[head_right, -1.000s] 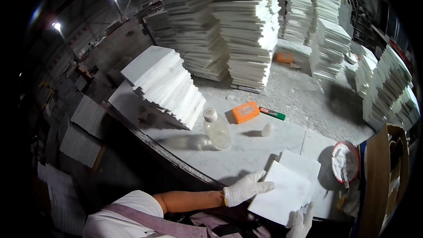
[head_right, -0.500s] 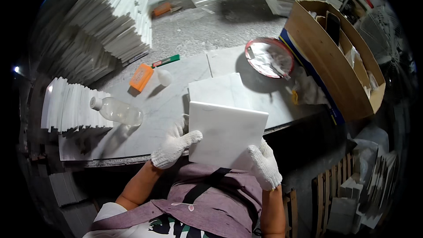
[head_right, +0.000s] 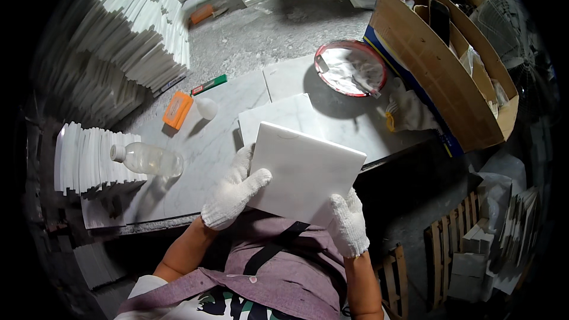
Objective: The person applies a white paste to the edges of white paper sheets using a small metal spatula. They repeatedly dip the spatula into a bowl, spread the paste along the edges, and stack the treated sheets on the table.
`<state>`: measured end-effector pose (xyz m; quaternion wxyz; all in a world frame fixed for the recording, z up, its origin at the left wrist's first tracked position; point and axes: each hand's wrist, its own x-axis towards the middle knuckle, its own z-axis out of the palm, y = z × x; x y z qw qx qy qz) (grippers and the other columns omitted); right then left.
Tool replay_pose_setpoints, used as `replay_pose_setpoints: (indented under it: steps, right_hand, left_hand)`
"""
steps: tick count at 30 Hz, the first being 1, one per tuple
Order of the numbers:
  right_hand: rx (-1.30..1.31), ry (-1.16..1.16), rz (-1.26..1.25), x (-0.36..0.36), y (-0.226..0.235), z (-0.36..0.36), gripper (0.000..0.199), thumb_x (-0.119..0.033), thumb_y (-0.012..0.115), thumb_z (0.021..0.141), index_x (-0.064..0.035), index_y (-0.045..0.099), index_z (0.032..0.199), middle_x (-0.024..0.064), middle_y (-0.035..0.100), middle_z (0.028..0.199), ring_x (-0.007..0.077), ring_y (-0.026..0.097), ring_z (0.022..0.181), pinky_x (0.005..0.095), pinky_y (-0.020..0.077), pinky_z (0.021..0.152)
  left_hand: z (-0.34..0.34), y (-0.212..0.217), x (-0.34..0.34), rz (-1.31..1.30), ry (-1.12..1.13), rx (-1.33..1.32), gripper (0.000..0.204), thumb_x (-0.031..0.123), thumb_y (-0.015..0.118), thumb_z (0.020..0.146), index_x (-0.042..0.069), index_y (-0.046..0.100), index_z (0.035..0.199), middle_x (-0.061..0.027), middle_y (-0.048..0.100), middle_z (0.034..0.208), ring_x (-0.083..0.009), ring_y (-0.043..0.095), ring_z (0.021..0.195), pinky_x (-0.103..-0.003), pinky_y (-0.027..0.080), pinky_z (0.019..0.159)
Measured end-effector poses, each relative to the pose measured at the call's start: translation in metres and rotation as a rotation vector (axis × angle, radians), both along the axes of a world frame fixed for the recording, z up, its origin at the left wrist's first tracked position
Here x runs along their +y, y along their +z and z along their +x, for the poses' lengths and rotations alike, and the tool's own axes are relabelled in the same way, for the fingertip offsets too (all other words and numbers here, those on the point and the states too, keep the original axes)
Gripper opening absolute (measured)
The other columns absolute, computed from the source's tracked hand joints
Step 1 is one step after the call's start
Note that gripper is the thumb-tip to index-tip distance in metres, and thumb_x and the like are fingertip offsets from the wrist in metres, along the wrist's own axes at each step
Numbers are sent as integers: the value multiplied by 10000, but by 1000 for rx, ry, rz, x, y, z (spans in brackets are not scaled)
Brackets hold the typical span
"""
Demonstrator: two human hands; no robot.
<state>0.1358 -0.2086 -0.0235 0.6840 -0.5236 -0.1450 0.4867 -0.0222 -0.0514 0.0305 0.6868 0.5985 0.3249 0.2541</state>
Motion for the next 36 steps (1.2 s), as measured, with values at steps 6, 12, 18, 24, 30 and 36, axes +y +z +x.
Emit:
replay_pose_setpoints:
  steps: [6,12,18,24,30,36]
  right_hand:
    - [-130,60,-26,13,13,14,472,-257,570,992,11,473,1368,62,598,1176,121,545,1021,279,460,894]
    - [-331,-307,-42,46,14,83,545,-181,596,985,13,395,1453,89,569,1301,144,590,1102,296,517,897]
    - [-1254,-181,-435,99,38,136,612,-295,705,880,-155,477,1430,108,594,1184,207,667,975,337,535,835]
    - [-1463,-110,-412,128,21,164,381,-298,688,868,-194,643,1232,87,674,986,282,675,860,366,536,780]
    - [-1374,-266,-264,131,28,174,209,-169,696,860,-104,718,1058,103,703,982,273,681,925,338,529,825]
    - [-1025,-133,-264,136,26,182,225,-163,669,867,-56,718,1059,111,713,1070,263,673,1013,321,506,901]
  left_hand:
    - [29,-13,26,-193,68,-37,395,125,577,966,-32,509,1323,-43,621,1162,-89,556,1017,-250,450,904]
    - [64,-16,70,-133,57,55,222,161,593,971,-14,649,1094,13,624,882,-55,548,807,-222,467,748]
    - [84,-32,97,-59,14,110,254,206,601,974,-16,647,1088,15,625,878,-57,550,807,-223,467,745]
    - [90,-24,91,3,71,132,242,221,596,986,-14,657,992,47,579,803,-35,474,722,-199,408,659]
    - [89,-32,88,44,108,91,246,231,586,993,-10,634,1013,46,560,793,-32,456,715,-201,400,647]
    - [90,-30,88,72,85,144,282,258,593,991,-16,631,1042,49,549,786,-33,448,710,-200,394,641]
